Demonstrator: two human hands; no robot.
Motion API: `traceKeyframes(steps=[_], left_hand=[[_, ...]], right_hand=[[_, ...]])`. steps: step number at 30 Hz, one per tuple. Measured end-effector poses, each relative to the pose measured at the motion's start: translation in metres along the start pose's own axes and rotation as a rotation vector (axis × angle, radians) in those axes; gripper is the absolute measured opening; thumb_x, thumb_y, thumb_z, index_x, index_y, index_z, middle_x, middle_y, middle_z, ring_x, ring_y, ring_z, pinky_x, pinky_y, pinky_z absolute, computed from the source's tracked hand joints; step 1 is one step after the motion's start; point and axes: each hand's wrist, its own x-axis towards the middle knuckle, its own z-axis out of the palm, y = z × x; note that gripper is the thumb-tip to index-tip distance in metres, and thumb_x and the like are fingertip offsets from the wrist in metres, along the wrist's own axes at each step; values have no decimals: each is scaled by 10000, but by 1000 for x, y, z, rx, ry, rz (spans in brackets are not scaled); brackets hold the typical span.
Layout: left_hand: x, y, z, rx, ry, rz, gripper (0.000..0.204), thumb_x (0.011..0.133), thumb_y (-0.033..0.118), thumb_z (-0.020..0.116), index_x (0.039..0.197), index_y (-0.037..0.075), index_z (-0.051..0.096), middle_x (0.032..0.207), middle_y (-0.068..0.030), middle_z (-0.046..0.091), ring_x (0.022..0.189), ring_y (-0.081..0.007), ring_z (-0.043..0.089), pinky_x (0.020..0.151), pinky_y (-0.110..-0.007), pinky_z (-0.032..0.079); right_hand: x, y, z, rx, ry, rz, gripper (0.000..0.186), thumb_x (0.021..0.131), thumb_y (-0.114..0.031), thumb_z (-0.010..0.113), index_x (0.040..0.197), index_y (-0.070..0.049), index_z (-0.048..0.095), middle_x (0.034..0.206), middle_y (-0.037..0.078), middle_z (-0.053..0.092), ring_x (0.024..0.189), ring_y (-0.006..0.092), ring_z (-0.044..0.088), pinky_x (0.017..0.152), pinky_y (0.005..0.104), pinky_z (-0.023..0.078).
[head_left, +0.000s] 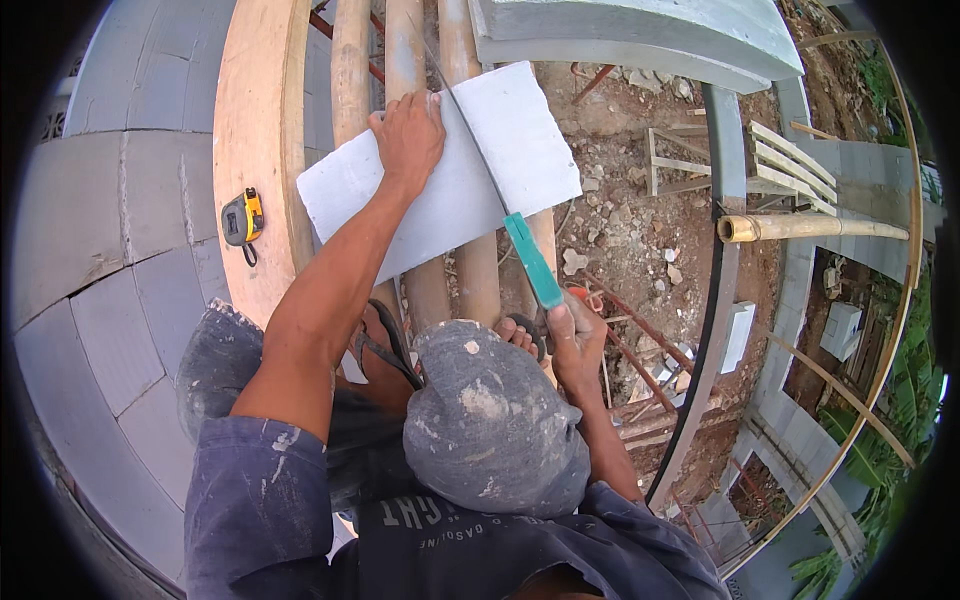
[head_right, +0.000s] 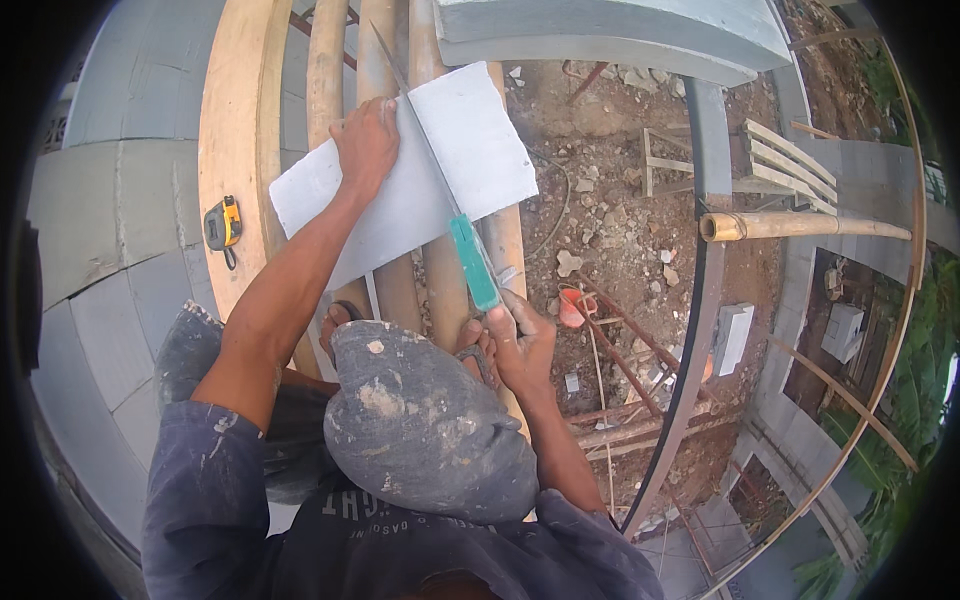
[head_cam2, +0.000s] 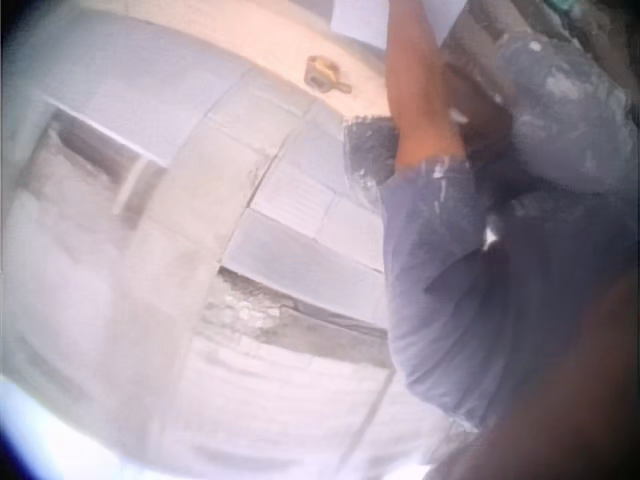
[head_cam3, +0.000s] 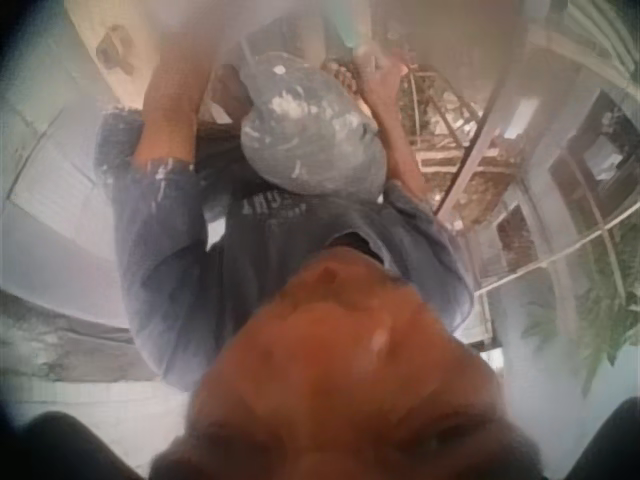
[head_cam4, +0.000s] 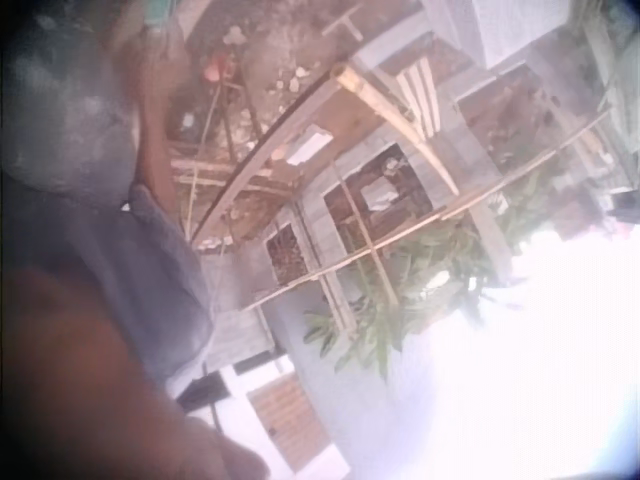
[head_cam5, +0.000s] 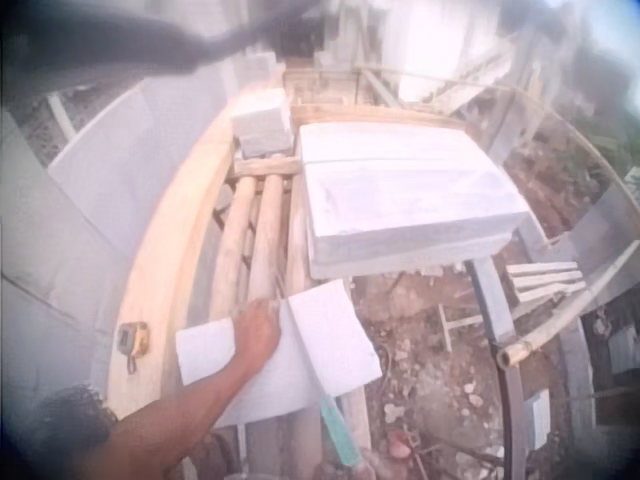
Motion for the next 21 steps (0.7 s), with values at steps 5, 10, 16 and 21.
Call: traceKeyframes(steps=[5,10,16,21], left_hand=[[-1,1,10,-84,13,17,341,1000,283,459,1028,21,675,966,-128,674,954,-301,594,889,-444,360],[7,8,8,-101,-42,10,322,995,272,474,1027,22,675,965,-137,678,966,-299,600,881,-452,363],[0,2,11,-79,5,23,319,996,270,469,1023,33,682,948,-128,684,978,-289,604,878,-452,366],[-2,9,10,-102,-45,45,321,994,267,470,1033,33,687,974,-122,693,979,-289,608,860,-450,370]], right_hand=[[-118,44,-80,-187,21,-182,579,929,-482,544,1076,66,658,849,122,688,746,175,651,707,315,510],[14,22,-14,-12,11,-121,443,959,-344,561,1109,64,644,852,89,664,699,132,587,646,295,482],[-120,63,-68,-184,50,-264,526,934,-419,548,1081,75,651,878,128,688,765,157,646,723,297,504],[-33,62,-30,-72,29,-109,507,924,-412,562,1064,67,651,822,124,666,759,153,621,684,299,483]])
